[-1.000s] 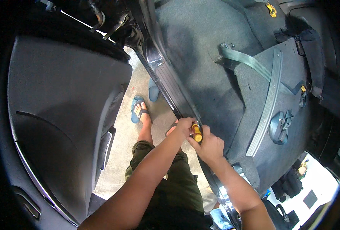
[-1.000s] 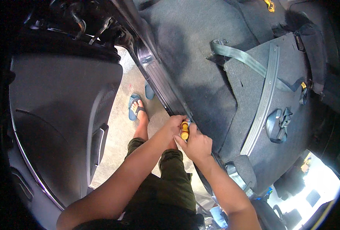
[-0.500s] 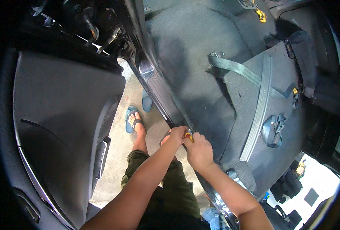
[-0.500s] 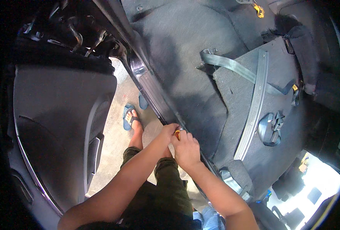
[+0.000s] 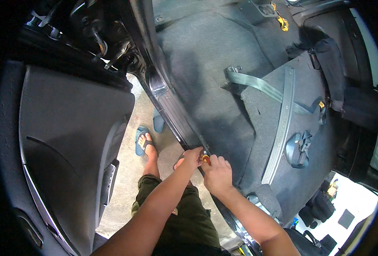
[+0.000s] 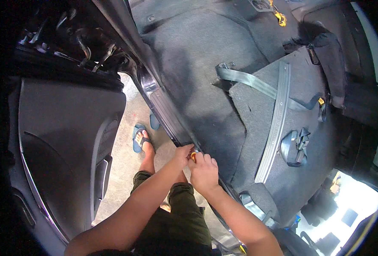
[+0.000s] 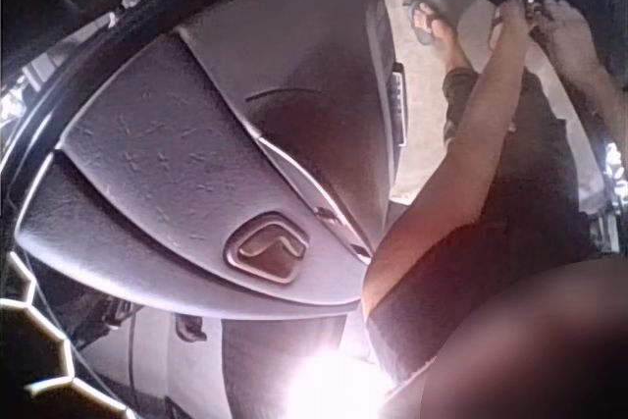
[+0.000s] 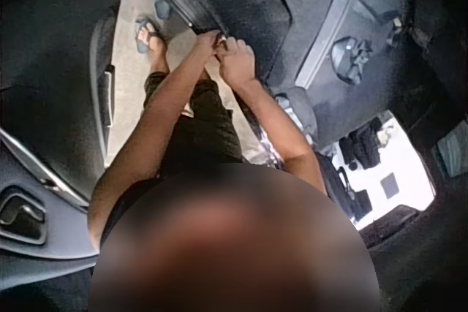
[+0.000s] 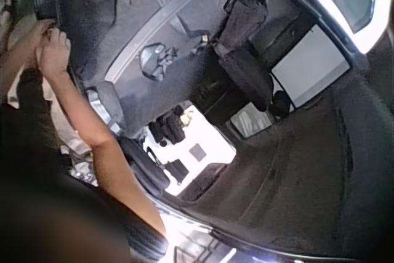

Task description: The person uses a screwdriver to pry and remove a plastic trim piece from the car's trunk area, then removes a car seat and places it on the floor. Finally, the person lifts the trunk carpet to expose the metal floor.

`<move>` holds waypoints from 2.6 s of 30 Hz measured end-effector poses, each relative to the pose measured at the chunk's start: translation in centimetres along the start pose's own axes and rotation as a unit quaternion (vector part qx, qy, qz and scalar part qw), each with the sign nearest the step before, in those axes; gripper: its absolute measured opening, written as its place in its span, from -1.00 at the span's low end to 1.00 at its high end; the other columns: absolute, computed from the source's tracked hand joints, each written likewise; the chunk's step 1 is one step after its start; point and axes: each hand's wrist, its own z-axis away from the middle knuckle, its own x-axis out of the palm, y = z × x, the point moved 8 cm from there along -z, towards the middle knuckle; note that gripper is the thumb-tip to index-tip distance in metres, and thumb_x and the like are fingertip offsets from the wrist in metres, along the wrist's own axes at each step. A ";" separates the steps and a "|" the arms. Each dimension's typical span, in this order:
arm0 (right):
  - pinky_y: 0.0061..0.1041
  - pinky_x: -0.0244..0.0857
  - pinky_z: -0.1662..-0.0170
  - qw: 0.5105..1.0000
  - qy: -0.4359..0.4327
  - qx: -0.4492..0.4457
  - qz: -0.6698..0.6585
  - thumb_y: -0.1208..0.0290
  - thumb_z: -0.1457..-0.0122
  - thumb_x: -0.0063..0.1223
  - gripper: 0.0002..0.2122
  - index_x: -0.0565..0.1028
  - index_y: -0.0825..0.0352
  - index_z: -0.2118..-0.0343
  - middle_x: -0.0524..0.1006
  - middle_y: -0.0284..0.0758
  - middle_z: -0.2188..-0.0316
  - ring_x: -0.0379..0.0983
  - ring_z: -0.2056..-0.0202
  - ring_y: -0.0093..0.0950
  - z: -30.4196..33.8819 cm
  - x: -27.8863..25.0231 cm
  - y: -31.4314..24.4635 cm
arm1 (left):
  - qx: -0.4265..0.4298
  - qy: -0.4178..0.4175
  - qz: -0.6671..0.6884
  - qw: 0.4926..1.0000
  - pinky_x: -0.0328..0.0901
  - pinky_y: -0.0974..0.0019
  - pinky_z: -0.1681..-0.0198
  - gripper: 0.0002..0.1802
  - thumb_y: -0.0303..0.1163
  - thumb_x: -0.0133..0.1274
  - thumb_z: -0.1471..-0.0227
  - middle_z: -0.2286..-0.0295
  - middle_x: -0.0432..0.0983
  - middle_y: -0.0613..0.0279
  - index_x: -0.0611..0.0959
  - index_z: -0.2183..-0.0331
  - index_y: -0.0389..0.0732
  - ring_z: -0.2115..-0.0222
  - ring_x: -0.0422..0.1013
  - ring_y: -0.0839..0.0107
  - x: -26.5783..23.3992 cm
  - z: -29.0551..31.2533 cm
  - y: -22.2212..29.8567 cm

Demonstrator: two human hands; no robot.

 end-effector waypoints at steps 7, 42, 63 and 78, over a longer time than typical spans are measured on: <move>-0.21 0.45 0.29 0.979 -0.112 0.158 -0.055 0.34 -0.10 0.10 -0.80 0.56 0.28 0.24 0.48 -0.22 0.38 0.53 0.33 -0.21 0.0 1.3 1.9 | -0.026 -0.037 -0.009 0.999 0.39 0.15 0.52 -0.82 -0.30 0.17 -0.19 0.56 0.43 0.32 0.57 0.44 -0.11 0.60 0.39 0.38 0.2 -1.0 -0.5; -0.12 0.49 0.32 0.994 0.065 -0.073 -0.051 0.40 -0.12 0.21 -0.76 0.46 0.31 0.17 0.47 -0.18 0.27 0.55 0.30 -0.11 -0.6 -0.8 0.1 | -0.030 -0.031 0.033 0.999 0.41 0.21 0.50 -0.84 -0.37 0.13 -0.18 0.53 0.50 0.25 0.60 0.43 -0.20 0.59 0.41 0.36 0.3 -0.3 -0.2; -0.19 0.50 0.24 0.976 -0.116 0.158 -0.091 0.27 -0.20 0.20 -0.69 0.45 0.32 0.09 0.51 -0.16 0.30 0.57 0.21 -0.15 0.5 1.1 3.1 | -0.014 -0.005 0.001 1.000 0.51 0.04 0.43 -0.82 -0.34 0.16 -0.14 0.54 0.44 0.22 0.58 0.40 -0.23 0.57 0.48 0.26 0.5 2.1 0.6; -0.12 0.48 0.33 0.989 -0.058 0.099 -0.099 0.43 -0.13 0.14 -0.79 0.47 0.28 0.17 0.49 -0.17 0.35 0.54 0.32 -0.13 1.7 1.7 3.9 | 0.024 0.031 -0.024 0.999 0.48 0.08 0.44 -0.83 -0.35 0.15 -0.14 0.58 0.40 0.23 0.58 0.41 -0.24 0.61 0.38 0.31 0.3 2.7 0.9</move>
